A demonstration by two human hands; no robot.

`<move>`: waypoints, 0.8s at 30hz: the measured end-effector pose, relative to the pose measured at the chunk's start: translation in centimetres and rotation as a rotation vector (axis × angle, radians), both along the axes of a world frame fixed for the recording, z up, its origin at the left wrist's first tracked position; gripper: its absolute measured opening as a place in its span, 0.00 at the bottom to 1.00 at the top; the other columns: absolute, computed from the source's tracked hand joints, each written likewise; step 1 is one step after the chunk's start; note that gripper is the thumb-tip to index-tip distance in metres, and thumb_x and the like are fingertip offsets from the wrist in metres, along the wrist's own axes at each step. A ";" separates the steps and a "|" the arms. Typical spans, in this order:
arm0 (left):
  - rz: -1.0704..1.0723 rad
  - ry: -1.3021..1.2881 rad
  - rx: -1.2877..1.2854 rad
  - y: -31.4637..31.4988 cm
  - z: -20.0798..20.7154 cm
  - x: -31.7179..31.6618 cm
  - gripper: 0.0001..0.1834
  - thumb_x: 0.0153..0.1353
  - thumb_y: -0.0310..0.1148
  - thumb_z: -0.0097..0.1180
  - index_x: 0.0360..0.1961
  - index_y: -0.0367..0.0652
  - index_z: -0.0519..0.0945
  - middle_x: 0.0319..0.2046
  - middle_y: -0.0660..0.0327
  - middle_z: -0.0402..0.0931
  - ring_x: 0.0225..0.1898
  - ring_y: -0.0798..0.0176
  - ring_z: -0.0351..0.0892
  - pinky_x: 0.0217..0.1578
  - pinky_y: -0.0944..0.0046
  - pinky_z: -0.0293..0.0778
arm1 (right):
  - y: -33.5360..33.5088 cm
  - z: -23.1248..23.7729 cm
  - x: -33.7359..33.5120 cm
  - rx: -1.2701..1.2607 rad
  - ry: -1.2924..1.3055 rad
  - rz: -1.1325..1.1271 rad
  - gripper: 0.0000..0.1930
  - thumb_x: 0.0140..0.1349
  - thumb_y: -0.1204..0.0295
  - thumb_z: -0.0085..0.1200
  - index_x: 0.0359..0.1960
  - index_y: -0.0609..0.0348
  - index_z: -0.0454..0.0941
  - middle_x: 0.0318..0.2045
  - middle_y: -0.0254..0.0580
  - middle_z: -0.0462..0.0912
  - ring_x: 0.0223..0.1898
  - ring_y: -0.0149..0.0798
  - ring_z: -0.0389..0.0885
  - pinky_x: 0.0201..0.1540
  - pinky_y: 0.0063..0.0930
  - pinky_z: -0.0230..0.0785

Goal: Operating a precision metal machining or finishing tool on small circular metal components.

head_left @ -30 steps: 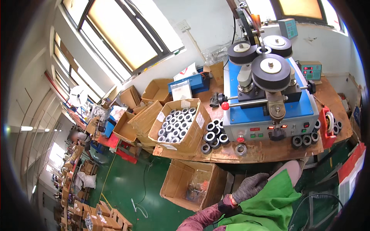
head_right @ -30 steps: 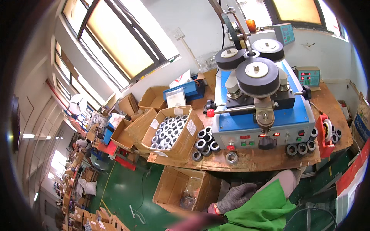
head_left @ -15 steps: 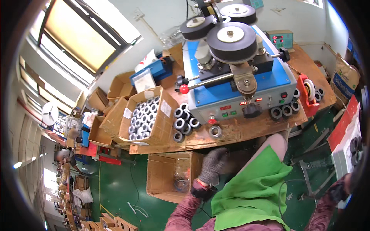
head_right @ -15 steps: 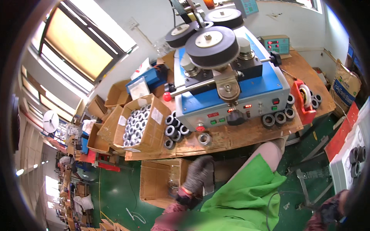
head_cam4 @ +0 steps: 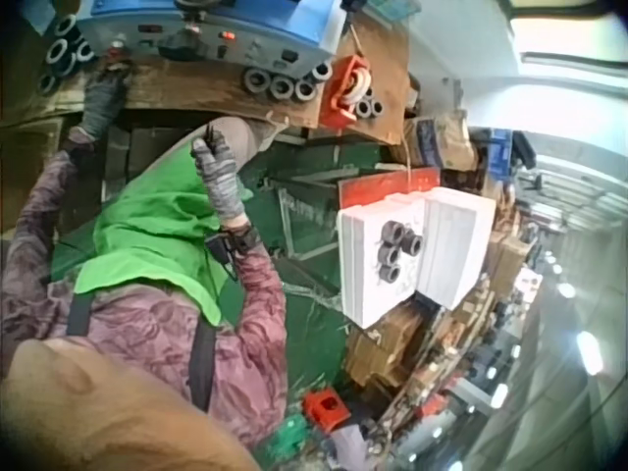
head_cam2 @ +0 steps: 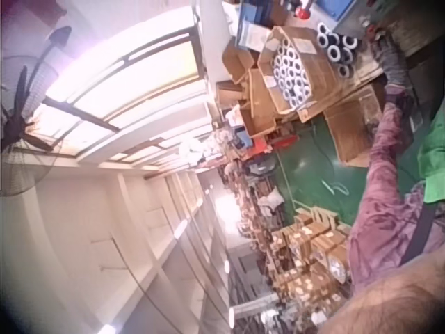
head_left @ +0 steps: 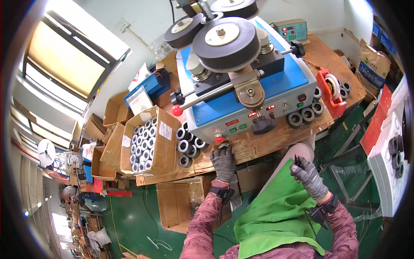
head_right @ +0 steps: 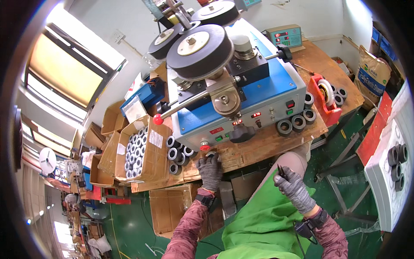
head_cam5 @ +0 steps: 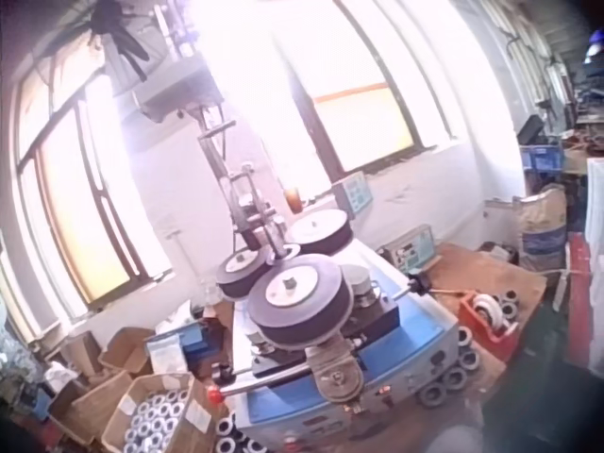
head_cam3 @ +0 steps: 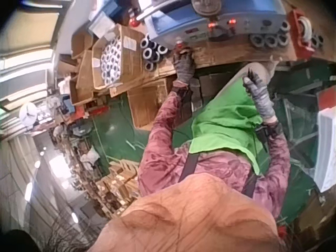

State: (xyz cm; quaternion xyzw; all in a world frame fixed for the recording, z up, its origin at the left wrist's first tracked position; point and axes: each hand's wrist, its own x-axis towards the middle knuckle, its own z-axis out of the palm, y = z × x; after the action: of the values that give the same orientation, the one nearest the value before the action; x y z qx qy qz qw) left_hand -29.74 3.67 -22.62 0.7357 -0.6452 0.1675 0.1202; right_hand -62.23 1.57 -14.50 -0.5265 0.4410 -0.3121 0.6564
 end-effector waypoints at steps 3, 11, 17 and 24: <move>-0.016 0.120 0.009 -0.5 1.6 -0.2 0.19 0.50 0.34 0.58 0.45 0.45 0.77 0.37 0.56 0.78 0.44 0.51 0.71 0.48 0.51 0.64 | -0.6 1.0 0.5 -0.223 0.150 0.055 0.15 0.62 0.60 0.52 0.32 0.62 0.74 0.19 0.37 0.71 0.19 0.29 0.67 0.24 0.26 0.62; -0.459 0.769 0.242 5.1 14.2 -4.4 0.25 0.46 0.24 0.60 0.50 0.40 0.76 0.37 0.54 0.76 0.43 0.51 0.72 0.45 0.55 0.69 | -5.7 6.5 4.1 -0.867 -0.122 -0.005 0.15 0.64 0.60 0.52 0.31 0.61 0.75 0.25 0.35 0.73 0.22 0.30 0.69 0.29 0.27 0.65; -0.468 1.537 0.139 7.4 17.9 -6.0 0.26 0.54 0.29 0.60 0.55 0.37 0.70 0.49 0.56 0.72 0.51 0.61 0.70 0.52 0.61 0.67 | -1.3 5.6 6.7 0.295 -0.387 0.646 0.23 0.67 0.50 0.42 0.36 0.59 0.77 0.21 0.37 0.78 0.20 0.29 0.75 0.23 0.22 0.66; -0.353 2.129 -0.014 8.1 13.8 -8.5 0.31 0.54 0.37 0.63 0.56 0.37 0.67 0.49 0.53 0.73 0.50 0.59 0.74 0.52 0.60 0.71 | 4.3 5.3 4.0 0.548 -0.504 0.562 0.18 0.66 0.57 0.47 0.43 0.60 0.76 0.26 0.32 0.78 0.17 0.21 0.68 0.19 0.15 0.59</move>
State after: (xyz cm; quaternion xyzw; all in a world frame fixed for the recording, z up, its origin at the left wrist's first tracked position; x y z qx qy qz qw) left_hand -38.25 11.78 -8.79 0.3994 -0.3052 -0.5744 0.6461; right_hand -58.20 5.89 -9.22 -0.3406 0.1742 -0.1123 0.9171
